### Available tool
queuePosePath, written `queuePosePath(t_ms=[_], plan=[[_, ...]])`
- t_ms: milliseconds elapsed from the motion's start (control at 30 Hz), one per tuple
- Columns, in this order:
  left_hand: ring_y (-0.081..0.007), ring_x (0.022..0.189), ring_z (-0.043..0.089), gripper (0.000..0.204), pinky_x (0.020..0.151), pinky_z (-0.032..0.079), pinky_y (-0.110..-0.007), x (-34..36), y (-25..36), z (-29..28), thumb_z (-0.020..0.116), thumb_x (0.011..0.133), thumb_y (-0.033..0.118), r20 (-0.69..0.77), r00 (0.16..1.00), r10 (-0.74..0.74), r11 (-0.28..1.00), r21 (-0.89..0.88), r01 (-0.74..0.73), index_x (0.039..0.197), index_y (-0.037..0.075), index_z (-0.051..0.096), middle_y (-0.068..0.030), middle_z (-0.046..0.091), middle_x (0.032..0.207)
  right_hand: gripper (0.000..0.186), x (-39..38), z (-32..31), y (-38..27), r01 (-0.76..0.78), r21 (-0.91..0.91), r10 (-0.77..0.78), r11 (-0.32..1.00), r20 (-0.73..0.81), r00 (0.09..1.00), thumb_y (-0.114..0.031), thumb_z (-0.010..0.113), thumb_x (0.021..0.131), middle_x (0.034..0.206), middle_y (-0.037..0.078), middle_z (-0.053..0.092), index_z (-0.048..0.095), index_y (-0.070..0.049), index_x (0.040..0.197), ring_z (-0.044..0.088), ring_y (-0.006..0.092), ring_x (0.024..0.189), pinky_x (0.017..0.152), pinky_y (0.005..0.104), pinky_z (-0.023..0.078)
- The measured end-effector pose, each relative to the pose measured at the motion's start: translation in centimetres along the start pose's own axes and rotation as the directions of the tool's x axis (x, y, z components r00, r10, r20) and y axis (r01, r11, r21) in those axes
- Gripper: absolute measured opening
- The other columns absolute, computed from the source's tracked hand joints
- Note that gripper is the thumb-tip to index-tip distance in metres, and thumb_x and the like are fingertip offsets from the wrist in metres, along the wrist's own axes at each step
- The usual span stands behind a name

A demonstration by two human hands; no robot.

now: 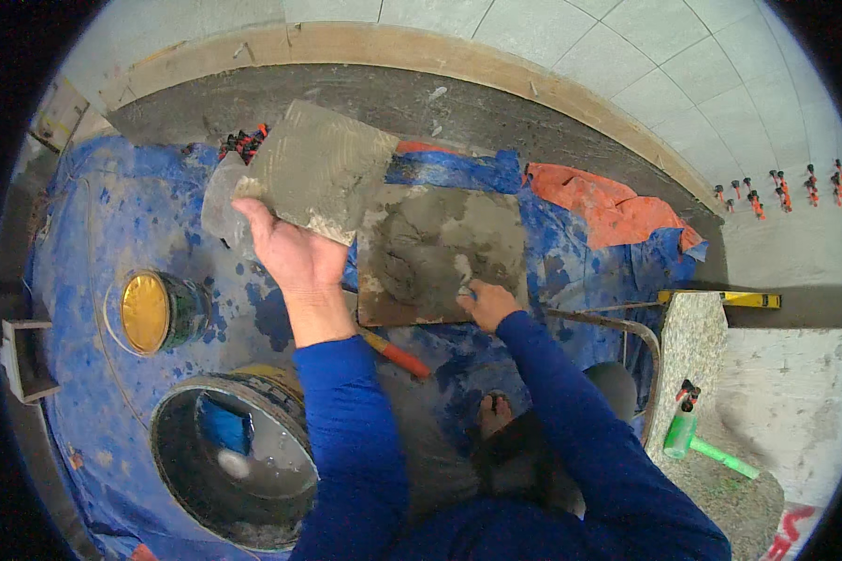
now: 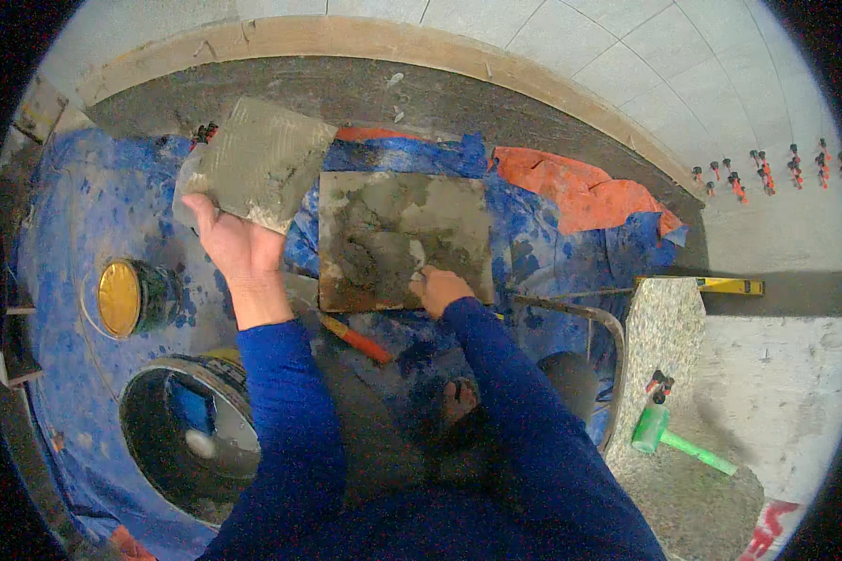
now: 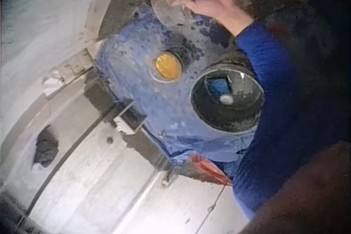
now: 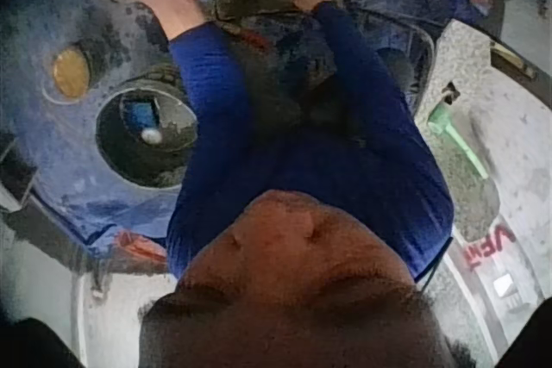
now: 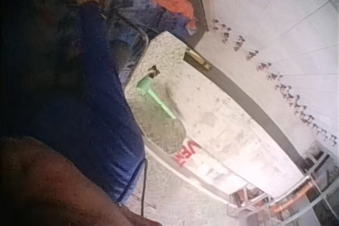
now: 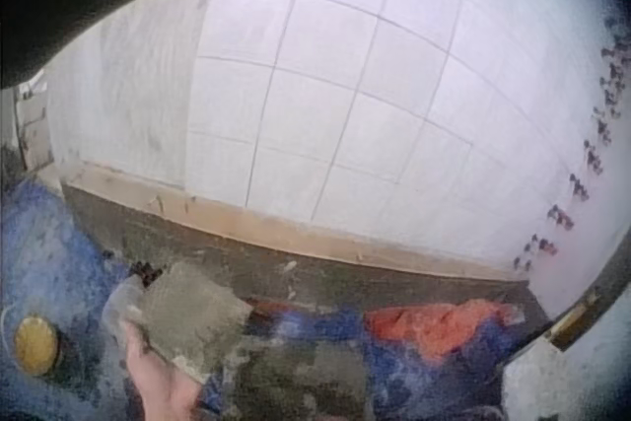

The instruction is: The person installs white ceramic tiles on a wall using tile leveling clips and spacers. They apply adhesive to the back of a tile with a trowel, press the tile into place, and secure it with leveling clips. The person then prepares another tile by spreading adhesive on its back.

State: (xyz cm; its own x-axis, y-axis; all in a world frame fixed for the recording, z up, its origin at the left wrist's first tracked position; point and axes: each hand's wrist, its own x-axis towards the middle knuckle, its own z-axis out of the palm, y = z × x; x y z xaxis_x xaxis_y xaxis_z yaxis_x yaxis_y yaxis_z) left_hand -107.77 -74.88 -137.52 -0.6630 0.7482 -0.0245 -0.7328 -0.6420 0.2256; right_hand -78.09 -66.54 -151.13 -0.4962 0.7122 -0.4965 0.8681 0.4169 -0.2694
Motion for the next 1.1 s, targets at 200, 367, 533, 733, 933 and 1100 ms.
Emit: queuePosePath(t_ms=[200,367,533,733,933,1100], plan=[[-0.0395,0.144,0.038,0.078,0.117,0.03,-0.06,0.0,-0.2,0.0,0.039,0.1,0.066,-0.029,0.998,0.064,0.997,0.04,-0.063,0.153,0.009,0.037,-0.0146,0.039,0.158,0.049,0.1,1.2,-4.3,-0.203,-0.045,0.202,0.978,-0.033,0.979,-0.042,0.06,0.096,0.106,0.027,0.07,0.06,-0.001,0.121,0.065,0.0458,0.104,0.089,0.0524,0.052],[-0.0382,0.142,0.04,0.085,0.117,0.031,-0.054,0.3,-0.6,-0.4,0.039,0.097,0.072,-0.057,0.998,-0.023,1.0,0.009,0.023,0.153,0.007,0.037,-0.015,0.041,0.156,0.043,-2.5,1.8,-0.7,0.002,-0.034,0.0,0.999,0.052,0.999,-0.036,0.055,0.098,0.108,0.028,0.07,0.056,-0.005,0.128,0.068,0.0449,0.099,0.086,0.0541,0.054],[-0.0399,0.146,0.034,0.085,0.118,0.027,-0.06,0.4,-0.6,-0.2,0.043,0.096,0.069,0.018,0.999,-0.027,1.0,-0.01,0.027,0.154,0.008,0.035,-0.0166,0.034,0.161,0.043,-3.5,0.6,5.9,-0.169,-0.055,0.173,0.984,0.07,0.982,-0.036,0.061,0.095,0.108,0.027,0.07,0.061,-0.002,0.122,0.067,0.046,0.101,0.087,0.0539,0.054],[-0.0394,0.146,0.034,0.079,0.119,0.028,-0.059,-0.7,-0.1,-0.6,0.04,0.099,0.066,0.24,0.966,-0.093,0.978,-0.16,0.133,0.154,0.009,0.036,-0.0161,0.036,0.16,0.048,1.0,9.0,-1.0,-0.146,0.13,0.14,0.981,0.054,0.989,-0.036,0.061,0.095,0.096,0.032,0.07,0.062,0.011,0.104,0.071,0.0428,0.087,0.079,0.0497,0.057],[-0.0384,0.145,0.036,0.071,0.119,0.03,-0.057,-1.2,0.3,0.5,0.037,0.102,0.063,0.193,0.969,-0.153,0.987,-0.028,0.161,0.153,0.014,0.038,-0.0139,0.038,0.159,0.033,2.8,9.5,-2.2,-0.245,0.707,0.102,0.663,0.239,0.966,-0.027,0.061,0.094,0.068,0.016,0.062,0.056,0.006,0.093,0.062,0.029,0.046,0.044,0.0436,0.051],[-0.0384,0.145,0.037,0.068,0.118,0.031,-0.057,-1.6,0.1,1.2,0.037,0.103,0.06,0.088,0.994,-0.068,0.995,0.085,0.06,0.153,0.013,0.038,-0.014,0.04,0.158,0.03,2.3,8.9,-1.2,-0.299,0.89,-0.014,0.344,0.323,0.946,-0.025,0.064,0.093,0.061,0.009,0.053,0.052,0.003,0.092,0.055,0.0233,0.042,0.038,0.0419,0.044]])
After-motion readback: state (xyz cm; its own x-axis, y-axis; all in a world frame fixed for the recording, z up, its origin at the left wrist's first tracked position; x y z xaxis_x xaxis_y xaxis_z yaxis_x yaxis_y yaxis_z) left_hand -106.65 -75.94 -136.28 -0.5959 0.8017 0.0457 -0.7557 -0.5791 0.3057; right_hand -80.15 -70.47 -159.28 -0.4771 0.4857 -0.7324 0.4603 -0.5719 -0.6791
